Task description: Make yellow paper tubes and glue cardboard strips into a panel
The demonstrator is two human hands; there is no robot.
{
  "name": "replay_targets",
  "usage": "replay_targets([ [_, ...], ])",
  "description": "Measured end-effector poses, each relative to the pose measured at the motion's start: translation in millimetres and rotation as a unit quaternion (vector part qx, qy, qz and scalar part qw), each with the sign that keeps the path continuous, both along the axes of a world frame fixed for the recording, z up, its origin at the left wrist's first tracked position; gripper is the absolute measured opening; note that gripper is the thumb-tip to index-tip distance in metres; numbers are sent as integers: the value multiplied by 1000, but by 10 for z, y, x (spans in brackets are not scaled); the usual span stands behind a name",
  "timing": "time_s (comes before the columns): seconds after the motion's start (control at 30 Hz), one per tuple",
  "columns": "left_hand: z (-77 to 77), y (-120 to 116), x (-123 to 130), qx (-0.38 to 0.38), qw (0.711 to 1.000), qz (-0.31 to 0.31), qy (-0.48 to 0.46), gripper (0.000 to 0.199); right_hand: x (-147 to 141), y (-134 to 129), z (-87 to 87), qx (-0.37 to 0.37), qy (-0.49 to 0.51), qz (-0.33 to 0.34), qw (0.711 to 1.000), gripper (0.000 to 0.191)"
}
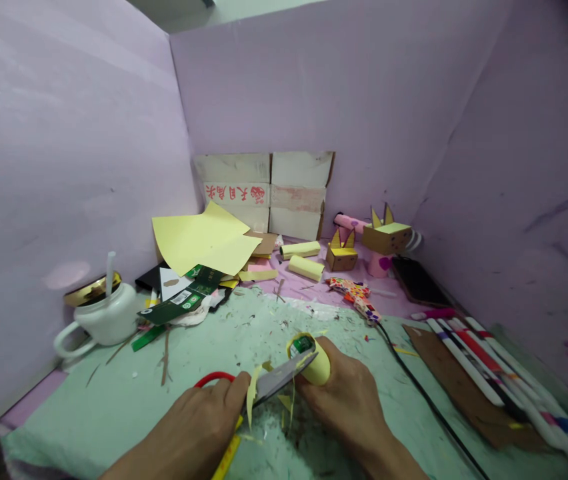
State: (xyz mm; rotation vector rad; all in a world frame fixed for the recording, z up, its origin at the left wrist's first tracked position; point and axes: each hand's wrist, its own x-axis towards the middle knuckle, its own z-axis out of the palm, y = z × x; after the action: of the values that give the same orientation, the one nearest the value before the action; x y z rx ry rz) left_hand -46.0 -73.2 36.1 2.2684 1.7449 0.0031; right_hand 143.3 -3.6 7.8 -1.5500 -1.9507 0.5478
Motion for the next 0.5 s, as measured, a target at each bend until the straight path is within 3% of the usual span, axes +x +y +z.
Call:
replay_targets([
  [0.13, -147, -8, -73, 8, 1000, -29, -7, 45, -7, -13, 18, -12, -8, -4, 1000, 8],
  [0.23, -147, -26, -106, 24, 999, -38, -17, 45, 12, 11, 42, -32, 1, 7, 999, 8],
  [0.33, -79, -34, -134, 36, 998, -44, -25, 42, 67, 78, 86, -73, 60, 87, 992, 14],
  [0.43, -45, -12, -163, 43, 997, -58, -35, 39, 124, 138, 112, -117, 141, 201, 962, 22],
  [0.5, -42, 13, -166, 36, 997, -61, -34, 39, 135, 152, 103, -126, 160, 219, 954, 19],
])
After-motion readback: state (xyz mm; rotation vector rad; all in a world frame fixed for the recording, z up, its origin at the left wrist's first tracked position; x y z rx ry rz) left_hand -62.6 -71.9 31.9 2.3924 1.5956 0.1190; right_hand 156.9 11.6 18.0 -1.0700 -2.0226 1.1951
